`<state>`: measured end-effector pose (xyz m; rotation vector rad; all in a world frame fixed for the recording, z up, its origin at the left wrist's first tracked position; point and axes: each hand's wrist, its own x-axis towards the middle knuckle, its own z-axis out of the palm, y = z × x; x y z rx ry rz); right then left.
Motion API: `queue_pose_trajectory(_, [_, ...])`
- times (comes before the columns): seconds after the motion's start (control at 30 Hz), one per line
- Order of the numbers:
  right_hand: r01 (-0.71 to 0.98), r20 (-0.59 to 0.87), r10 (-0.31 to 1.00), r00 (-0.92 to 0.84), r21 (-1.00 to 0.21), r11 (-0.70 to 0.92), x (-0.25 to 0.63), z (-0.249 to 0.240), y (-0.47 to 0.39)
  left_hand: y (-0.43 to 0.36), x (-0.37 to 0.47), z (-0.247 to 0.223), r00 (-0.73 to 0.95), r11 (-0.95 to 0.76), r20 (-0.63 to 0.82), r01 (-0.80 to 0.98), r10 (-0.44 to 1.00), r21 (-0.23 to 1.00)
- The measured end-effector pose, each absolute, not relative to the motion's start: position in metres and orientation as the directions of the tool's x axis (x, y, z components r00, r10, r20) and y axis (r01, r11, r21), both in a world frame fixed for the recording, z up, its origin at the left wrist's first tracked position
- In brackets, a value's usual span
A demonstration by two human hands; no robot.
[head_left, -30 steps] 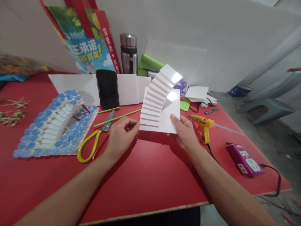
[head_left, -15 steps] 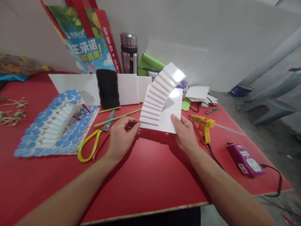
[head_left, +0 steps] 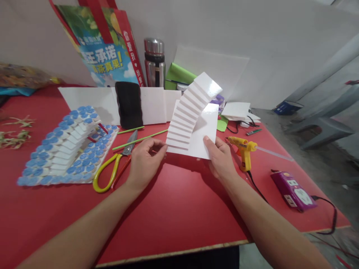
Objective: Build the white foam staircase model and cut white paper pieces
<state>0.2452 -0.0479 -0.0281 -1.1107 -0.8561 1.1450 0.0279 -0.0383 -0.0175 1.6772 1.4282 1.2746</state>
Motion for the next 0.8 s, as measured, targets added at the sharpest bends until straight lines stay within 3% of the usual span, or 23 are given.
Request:
queue_pose_trajectory(0.43, [-0.317, -0.058, 0.969, 0.239, -0.948, 0.021, 0.244, -0.025, -0.046, -0.037, 0.028, -0.016, 0.001, -0.246, 0.260, 0.328, 0.965, 0.912])
queue_pose_trajectory(0.6, [-0.323, -0.073, 0.968, 0.240, -0.946, 0.009, 0.255, -0.021, -0.041, -0.031, 0.023, -0.014, -0.096, -0.123, 0.130, 0.076, 0.987, 0.989])
queue_pose_trajectory(0.8, [-0.327, -0.116, 0.978, 0.175, -0.944, -0.053, 0.255, -0.018, -0.042, -0.020, 0.012, -0.011, -0.137, -0.010, -0.013, -0.166, 0.990, 0.986])
